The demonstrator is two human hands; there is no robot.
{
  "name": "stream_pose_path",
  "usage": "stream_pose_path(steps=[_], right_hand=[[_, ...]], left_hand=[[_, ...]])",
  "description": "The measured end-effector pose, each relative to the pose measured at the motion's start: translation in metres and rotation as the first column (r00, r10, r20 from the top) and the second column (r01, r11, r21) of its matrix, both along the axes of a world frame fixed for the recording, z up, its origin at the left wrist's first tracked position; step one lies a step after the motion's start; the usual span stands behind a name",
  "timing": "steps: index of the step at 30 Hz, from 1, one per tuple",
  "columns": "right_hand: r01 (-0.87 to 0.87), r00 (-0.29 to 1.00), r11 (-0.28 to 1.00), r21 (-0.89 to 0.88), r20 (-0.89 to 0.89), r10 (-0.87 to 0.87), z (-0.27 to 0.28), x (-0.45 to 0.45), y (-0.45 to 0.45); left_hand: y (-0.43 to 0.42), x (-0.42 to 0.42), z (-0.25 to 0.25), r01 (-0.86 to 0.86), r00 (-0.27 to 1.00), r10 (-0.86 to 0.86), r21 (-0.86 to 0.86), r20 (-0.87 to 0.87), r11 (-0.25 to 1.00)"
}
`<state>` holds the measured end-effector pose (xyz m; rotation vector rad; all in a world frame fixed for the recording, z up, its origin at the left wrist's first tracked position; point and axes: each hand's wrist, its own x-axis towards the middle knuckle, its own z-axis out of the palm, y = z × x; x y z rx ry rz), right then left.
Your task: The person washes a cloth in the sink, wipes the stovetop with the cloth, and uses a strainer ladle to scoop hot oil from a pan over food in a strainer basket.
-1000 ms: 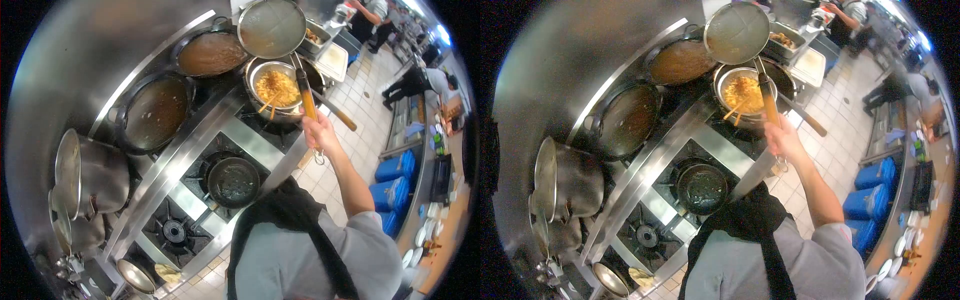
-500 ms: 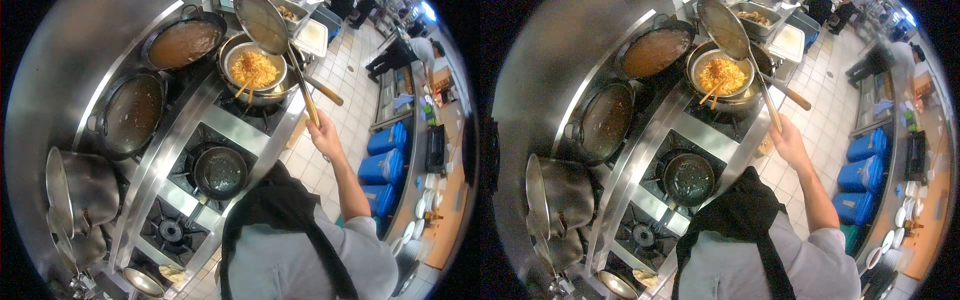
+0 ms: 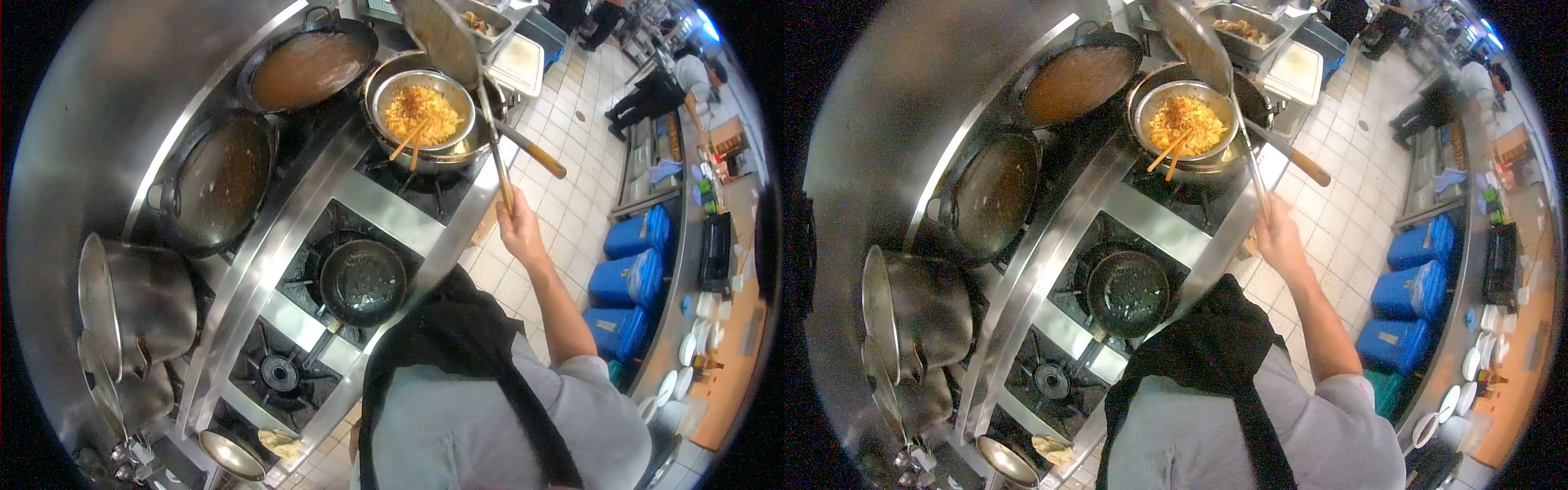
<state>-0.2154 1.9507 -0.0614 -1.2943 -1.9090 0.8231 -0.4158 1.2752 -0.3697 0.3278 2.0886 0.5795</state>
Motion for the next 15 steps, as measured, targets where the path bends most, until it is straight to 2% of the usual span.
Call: stream_pose_path(steps=[2,6,8,9,11,15], right_hand=[[-0.008,0.994,0.994,-0.113,0.107,0.020,-0.001,-0.005,0.006],[-0.029,1.000,0.997,-0.069,-0.013,0.028,0.007,-0.005,-0.004],[0.034,0.998,0.967,-0.251,0.064,-0.019,0.028,-0.002,-0.011],[0.035,0.998,0.967,-0.251,0.062,-0.020,0.020,0.000,-0.009],[-0.024,1.000,0.997,0.074,0.011,0.023,-0.011,0.008,-0.002],[-0.070,0.995,0.981,0.180,0.089,0.055,-0.041,0.009,0.009]], left_hand=[[0.001,-0.002,0.001,0.007,1.000,-0.007,0.002,-0.002,1.000],[0.001,-0.005,0.000,0.015,1.000,-0.015,0.015,-0.013,1.000],[-0.002,-0.008,0.004,0.020,1.000,-0.020,0.020,-0.018,1.000],[-0.001,-0.009,0.004,0.027,0.999,-0.027,0.024,-0.025,0.999],[0.001,-0.011,0.006,0.046,0.998,-0.045,0.030,-0.032,0.999],[0.003,-0.015,0.006,0.071,0.997,-0.069,0.043,-0.045,0.997]])
